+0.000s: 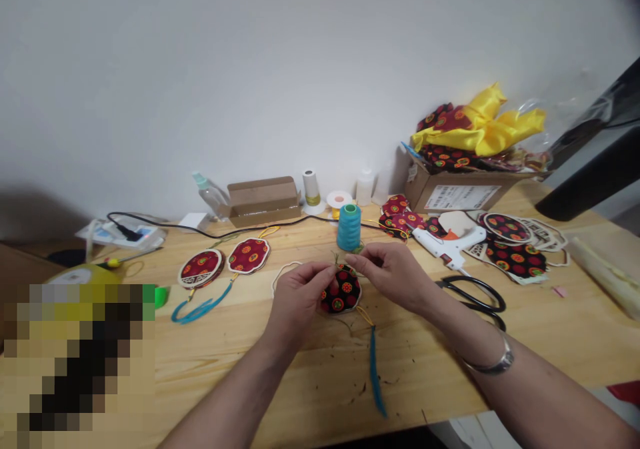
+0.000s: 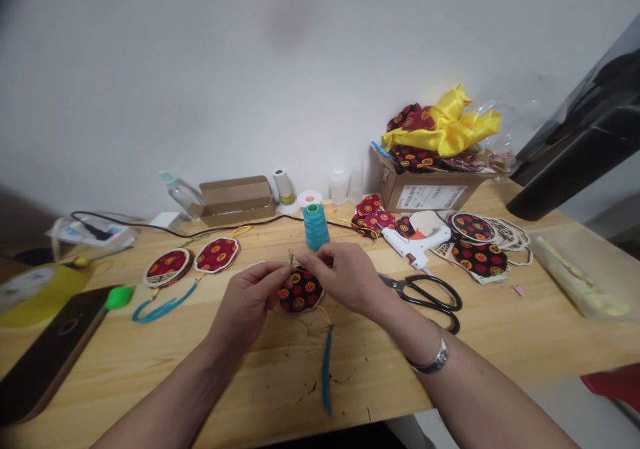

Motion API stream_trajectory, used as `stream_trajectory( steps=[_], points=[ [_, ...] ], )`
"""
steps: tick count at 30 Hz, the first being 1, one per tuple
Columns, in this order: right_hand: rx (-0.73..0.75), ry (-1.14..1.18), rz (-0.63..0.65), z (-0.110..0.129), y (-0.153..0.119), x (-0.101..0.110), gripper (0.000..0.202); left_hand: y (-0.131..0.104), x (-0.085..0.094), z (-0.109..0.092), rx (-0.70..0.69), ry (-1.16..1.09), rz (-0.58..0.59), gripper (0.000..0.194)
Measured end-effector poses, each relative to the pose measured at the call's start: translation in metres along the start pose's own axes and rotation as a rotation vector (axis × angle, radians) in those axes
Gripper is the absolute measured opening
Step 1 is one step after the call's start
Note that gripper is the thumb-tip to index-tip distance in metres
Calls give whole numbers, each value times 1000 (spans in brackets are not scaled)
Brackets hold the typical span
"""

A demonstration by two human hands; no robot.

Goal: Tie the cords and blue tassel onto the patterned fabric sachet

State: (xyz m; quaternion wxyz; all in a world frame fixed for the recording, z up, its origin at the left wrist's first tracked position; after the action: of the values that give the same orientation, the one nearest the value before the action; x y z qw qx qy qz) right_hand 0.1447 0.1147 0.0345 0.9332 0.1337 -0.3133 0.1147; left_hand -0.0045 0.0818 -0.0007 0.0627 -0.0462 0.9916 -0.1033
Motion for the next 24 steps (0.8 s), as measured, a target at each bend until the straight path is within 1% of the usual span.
stream_trajectory(
  steps=[3,5,8,10,13,16,18,20,21,22,23,24],
  points=[
    [-15,34,-22,3,-1,4,39,1,2,-3,-38,62,-24,18],
    [-2,92,-4,8,-4,4,35,1,3,-3,-45,69,-40,18],
    [95,113,39,22,-11,-2,28,1,2,-1,-21,8,-55,15],
    [218,28,58,33,-18,-7,25,1,1,2,17,-70,-57,15],
    [419,-193,97,46,-28,-21,22,1,-3,10,98,-202,-19,16],
    [586,-417,131,49,-37,-37,19,1,-6,15,176,-304,34,17],
    [658,-519,164,48,-41,-45,18,2,-7,17,198,-341,59,17],
    [678,-547,212,47,-42,-47,18,2,-8,16,200,-366,84,18],
    [672,-526,225,48,-42,-46,20,2,-8,15,199,-374,93,19],
    [650,-486,211,50,-41,-41,22,2,-9,15,196,-381,98,20],
    [613,-432,159,51,-38,-34,23,2,-9,14,194,-387,98,21],
    [564,-370,76,51,-34,-24,24,2,-9,14,191,-387,95,21]
  ],
)
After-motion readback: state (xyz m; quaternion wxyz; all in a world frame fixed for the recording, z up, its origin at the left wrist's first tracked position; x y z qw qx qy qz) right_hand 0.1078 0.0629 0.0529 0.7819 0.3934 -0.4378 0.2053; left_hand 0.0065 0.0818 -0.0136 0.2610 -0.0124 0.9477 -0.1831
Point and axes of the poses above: each hand's wrist, its own y-axis towards the middle knuckle, its own x-axis out of the back of the hand, z = x × y, the point moved 7 cm from there along y, towards the middle knuckle, and after that the axes turned 1 degree about -y, right-handed, at the moved point
